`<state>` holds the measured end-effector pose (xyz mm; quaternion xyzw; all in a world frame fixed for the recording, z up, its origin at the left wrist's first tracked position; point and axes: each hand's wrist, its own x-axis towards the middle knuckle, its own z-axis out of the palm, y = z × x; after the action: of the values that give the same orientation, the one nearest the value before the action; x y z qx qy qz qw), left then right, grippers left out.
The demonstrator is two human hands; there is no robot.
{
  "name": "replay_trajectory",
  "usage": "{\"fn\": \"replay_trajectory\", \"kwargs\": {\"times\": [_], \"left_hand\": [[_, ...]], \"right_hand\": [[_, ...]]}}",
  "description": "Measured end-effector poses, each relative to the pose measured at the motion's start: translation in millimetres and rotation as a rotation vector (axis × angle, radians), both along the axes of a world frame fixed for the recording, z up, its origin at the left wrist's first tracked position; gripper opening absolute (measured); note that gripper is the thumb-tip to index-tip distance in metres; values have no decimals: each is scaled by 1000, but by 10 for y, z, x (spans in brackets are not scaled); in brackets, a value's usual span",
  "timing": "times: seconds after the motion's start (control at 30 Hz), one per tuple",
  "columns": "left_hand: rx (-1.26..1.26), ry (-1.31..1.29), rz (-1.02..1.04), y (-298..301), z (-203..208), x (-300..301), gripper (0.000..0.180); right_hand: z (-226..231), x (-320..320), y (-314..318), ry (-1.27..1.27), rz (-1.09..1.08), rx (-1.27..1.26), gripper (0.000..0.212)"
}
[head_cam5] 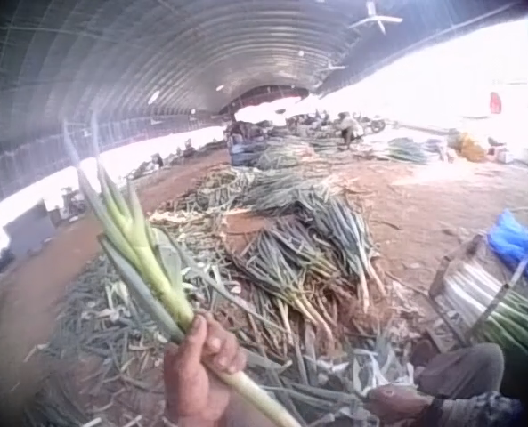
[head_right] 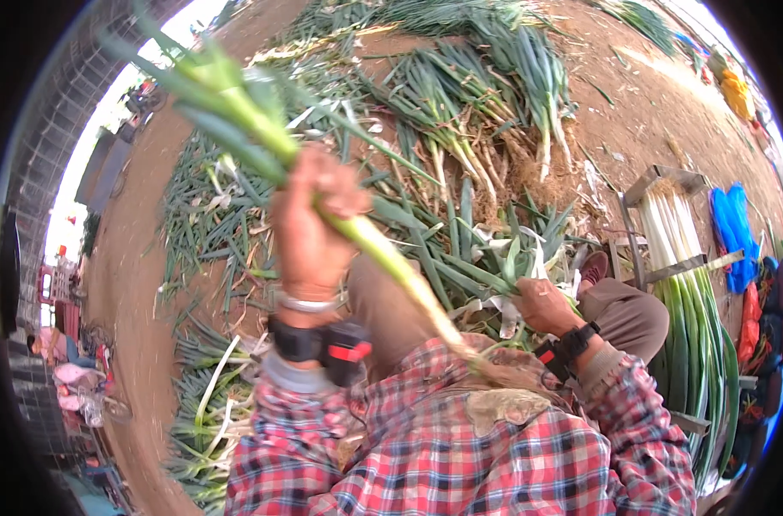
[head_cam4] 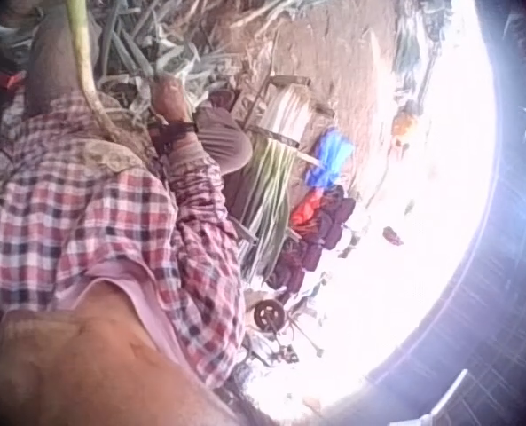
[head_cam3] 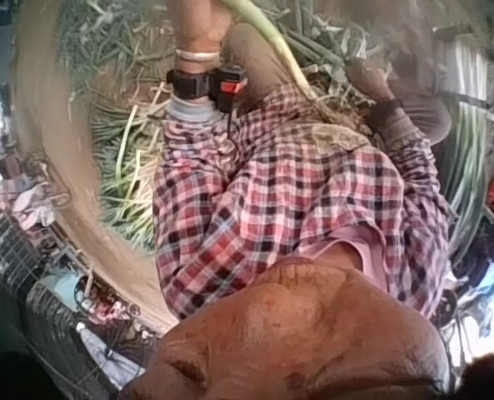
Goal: Cleaning and bunching leeks and placing them into a crate.
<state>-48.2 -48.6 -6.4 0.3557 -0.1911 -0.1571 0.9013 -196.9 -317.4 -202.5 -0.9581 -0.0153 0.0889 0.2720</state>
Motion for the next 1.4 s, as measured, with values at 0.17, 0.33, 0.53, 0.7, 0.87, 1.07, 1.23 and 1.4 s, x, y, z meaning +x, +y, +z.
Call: {"fn": "replay_trajectory", "kwargs": {"times": [0.17, 0.33, 0.53, 0.7, 0.87, 1.07, 1.23, 1.4], "left_hand": [[56, 31, 49, 325, 160, 192, 53], [-51, 40, -163, 273, -27, 92, 70], [-178, 56, -280, 130, 21, -3, 59], [-21, 69, -49, 40, 132, -9, 39], [367, -168, 358, -225, 353, -64, 34], [418, -134, 289, -380, 160, -95, 31], [567, -120, 326, -398, -248, 105, 36], [609, -50, 477, -293, -248, 323, 32]], "right_hand": [[-197, 17, -350, -246, -43, -26, 36], [1502, 694, 1023, -152, 177, 1145, 35], [1671, 754, 1200, -268, 141, 1155, 17], [1996, 805, 1274, -599, 44, 921, 26], [2175, 949, 1245, -530, -67, 1002, 29], [1812, 1049, 1022, -413, 101, 1036, 28], [1701, 828, 1102, -717, 32, 621, 24], [1358, 508, 673, -342, -95, 930, 21]]}}
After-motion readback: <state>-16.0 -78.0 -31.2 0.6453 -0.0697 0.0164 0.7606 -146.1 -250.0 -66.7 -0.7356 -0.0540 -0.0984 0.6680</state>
